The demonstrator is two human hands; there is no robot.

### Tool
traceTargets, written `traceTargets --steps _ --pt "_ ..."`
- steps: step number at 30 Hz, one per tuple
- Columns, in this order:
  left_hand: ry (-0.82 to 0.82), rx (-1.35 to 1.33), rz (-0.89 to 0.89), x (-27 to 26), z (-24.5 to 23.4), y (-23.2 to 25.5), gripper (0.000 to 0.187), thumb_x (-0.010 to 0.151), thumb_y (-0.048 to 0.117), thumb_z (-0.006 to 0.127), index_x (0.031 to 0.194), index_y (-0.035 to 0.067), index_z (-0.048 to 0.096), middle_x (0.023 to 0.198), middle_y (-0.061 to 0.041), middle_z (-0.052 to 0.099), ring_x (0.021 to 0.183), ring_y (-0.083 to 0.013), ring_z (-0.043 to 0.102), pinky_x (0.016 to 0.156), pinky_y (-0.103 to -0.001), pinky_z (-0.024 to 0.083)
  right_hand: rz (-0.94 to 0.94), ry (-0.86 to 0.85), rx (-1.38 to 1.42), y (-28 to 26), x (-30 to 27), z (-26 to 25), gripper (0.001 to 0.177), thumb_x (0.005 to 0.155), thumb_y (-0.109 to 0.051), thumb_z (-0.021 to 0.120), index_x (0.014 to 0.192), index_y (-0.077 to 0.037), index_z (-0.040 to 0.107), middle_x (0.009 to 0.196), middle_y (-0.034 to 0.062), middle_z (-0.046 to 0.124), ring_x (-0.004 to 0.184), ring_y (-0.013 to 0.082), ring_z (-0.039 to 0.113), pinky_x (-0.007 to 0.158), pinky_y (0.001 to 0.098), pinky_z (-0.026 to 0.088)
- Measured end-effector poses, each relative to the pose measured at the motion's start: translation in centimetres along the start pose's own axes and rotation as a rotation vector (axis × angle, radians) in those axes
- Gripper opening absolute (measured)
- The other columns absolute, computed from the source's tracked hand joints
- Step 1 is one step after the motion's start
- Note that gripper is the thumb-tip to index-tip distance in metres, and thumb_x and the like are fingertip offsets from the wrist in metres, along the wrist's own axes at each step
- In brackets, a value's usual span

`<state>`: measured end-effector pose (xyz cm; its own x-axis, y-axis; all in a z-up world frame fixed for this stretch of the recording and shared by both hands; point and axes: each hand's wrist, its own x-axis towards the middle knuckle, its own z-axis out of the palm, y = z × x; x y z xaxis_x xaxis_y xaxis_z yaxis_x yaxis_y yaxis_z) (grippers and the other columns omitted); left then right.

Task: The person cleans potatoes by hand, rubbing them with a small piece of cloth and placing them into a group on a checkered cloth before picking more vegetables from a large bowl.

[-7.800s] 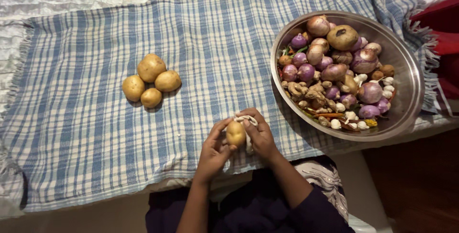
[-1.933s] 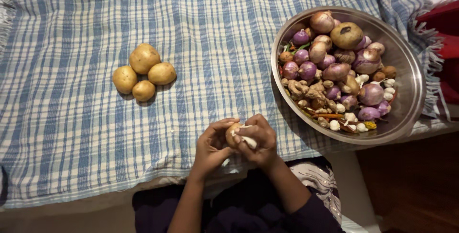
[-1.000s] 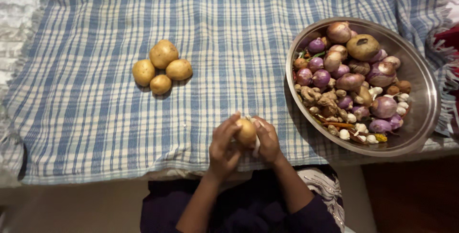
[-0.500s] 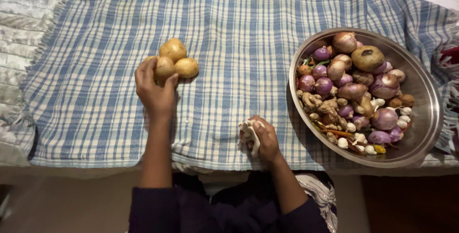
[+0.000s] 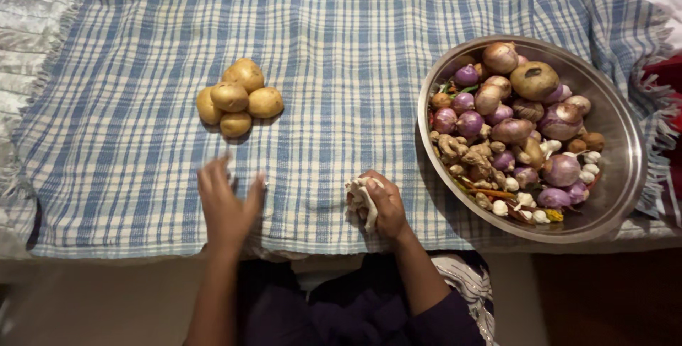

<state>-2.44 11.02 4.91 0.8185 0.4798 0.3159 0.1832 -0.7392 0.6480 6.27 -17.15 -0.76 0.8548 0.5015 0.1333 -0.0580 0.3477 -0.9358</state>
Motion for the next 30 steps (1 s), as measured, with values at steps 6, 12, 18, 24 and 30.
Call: traceTargets --steps 6,12,18,24,30 --pt "-0.205 0.193 0.351 -9.4 -2.0 -1.7 0.08 0.054 0.059 0.086 0.111 0.008 0.066 0.118 -0.018 0.057 0.111 -0.0389 0.05 0.092 -0.058 0.045 0.045 -0.008 0.084 0.0 -0.2 0.4 0.035 0.105 -0.037 0.049 0.103 -0.004 0.061 0.085 0.0109 0.068 0.07 0.0162 0.064 0.061 0.0323 0.055" --pt "-0.161 0.381 0.309 -11.9 -0.7 -4.9 0.049 0.069 0.027 0.082 0.117 0.023 0.072 0.124 -0.009 0.062 0.115 -0.0348 0.058 0.098 -0.052 0.052 -0.032 0.024 0.04 0.2 -0.9 -0.1 0.036 0.109 -0.036 0.053 0.11 -0.001 0.062 0.093 0.0089 0.068 0.083 0.0125 0.062 0.075 0.029 0.053" --pt "-0.61 0.718 0.093 -11.5 0.8 -3.5 0.053 0.076 0.06 0.079 0.122 0.034 0.072 0.109 -0.007 0.065 0.095 -0.0254 0.07 0.083 -0.043 0.062 -0.194 0.244 -0.147 -2.9 -0.3 -2.6 0.036 0.11 -0.034 0.054 0.11 -0.001 0.067 0.09 0.0066 0.069 0.082 0.0113 0.062 0.076 0.0291 0.051" --pt "-1.017 0.152 0.517 -8.5 3.2 10.0 0.069 0.081 0.054 0.078 0.135 0.013 0.063 0.117 -0.015 0.065 0.099 -0.0293 0.07 0.084 -0.044 0.06 -0.155 0.359 -0.685 -6.3 0.3 -1.0 0.034 0.105 -0.036 0.055 0.106 -0.007 0.072 0.089 0.0091 0.073 0.077 0.0202 0.068 0.068 0.0347 0.054" --pt "-0.548 -0.247 0.963 -4.2 6.9 24.5 0.05 0.076 0.015 0.076 0.122 0.004 0.063 0.122 -0.016 0.062 0.112 -0.0371 0.064 0.095 -0.046 0.052 -0.24 0.252 -0.858 -7.6 -0.3 -0.4 0.027 0.106 -0.03 0.056 0.108 -0.006 0.069 0.102 0.0118 0.073 0.091 0.0303 0.072 0.08 0.0402 0.055"
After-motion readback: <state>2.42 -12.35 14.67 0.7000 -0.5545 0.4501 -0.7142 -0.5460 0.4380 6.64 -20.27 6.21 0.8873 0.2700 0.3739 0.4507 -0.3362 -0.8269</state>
